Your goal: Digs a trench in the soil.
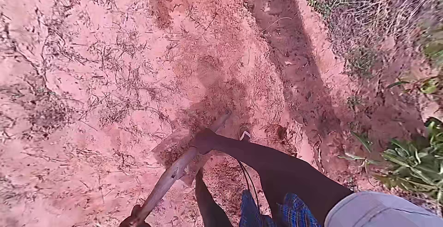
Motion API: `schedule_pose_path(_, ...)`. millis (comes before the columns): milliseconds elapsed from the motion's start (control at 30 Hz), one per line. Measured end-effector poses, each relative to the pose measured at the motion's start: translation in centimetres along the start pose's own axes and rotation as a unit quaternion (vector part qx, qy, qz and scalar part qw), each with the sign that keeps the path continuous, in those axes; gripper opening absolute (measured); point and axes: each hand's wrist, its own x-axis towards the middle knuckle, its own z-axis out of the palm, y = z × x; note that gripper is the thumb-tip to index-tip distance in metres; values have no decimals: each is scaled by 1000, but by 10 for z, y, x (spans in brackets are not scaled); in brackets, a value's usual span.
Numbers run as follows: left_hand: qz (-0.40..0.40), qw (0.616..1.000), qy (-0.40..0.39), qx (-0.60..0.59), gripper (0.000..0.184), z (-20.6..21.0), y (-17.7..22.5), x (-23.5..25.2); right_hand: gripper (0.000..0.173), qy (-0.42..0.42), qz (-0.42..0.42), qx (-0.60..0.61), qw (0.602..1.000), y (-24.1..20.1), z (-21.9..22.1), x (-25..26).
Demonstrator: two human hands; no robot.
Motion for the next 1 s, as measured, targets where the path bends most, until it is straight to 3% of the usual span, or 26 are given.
schedule_pose_path(133, 79, 982, -136, 105, 20, 119, -38, -13, 36, 41, 41, 1, 998, 76, -14, -6)
schedule_pose_path(233, 142, 920, -263, 254, 32, 192, -66, -68, 36, 78, 53, 50, 994, 124, 6, -35)
schedule_pose_path(300, 163, 871, -345, 308, 42, 214, -67, -104, 30, 121, 22, 87, 989, 144, 36, -61)
schedule_pose_path(400, 154, 847, -427, 276, 38, 226, -52, -128, 24, 188, -3, 159, 969, 156, 69, -115)
schedule_pose_path(567, 0, 844, -506, 177, 38, 225, -42, -135, 42, 208, 154, 230, 938, 154, 130, -221)
schedule_pose_path(667, -114, 856, -467, 188, 27, 224, -63, -133, 56, 136, 315, 265, 901, 156, 155, -280)
schedule_pose_path(733, -178, 849, -435, 243, 54, 210, -76, -128, 58, 107, 398, 285, 866, 156, 185, -312)
schedule_pose_path(833, -273, 821, -367, 342, 72, 164, -94, -112, 56, 93, 491, 336, 798, 159, 231, -352)
schedule_pose_path(933, -353, 757, -318, 448, 50, 89, -99, -96, 51, 59, 559, 408, 719, 158, 275, -395)
schedule_pose_path(1000, -359, 740, -285, 492, 43, 46, -92, -88, 44, 45, 585, 461, 666, 160, 296, -420)
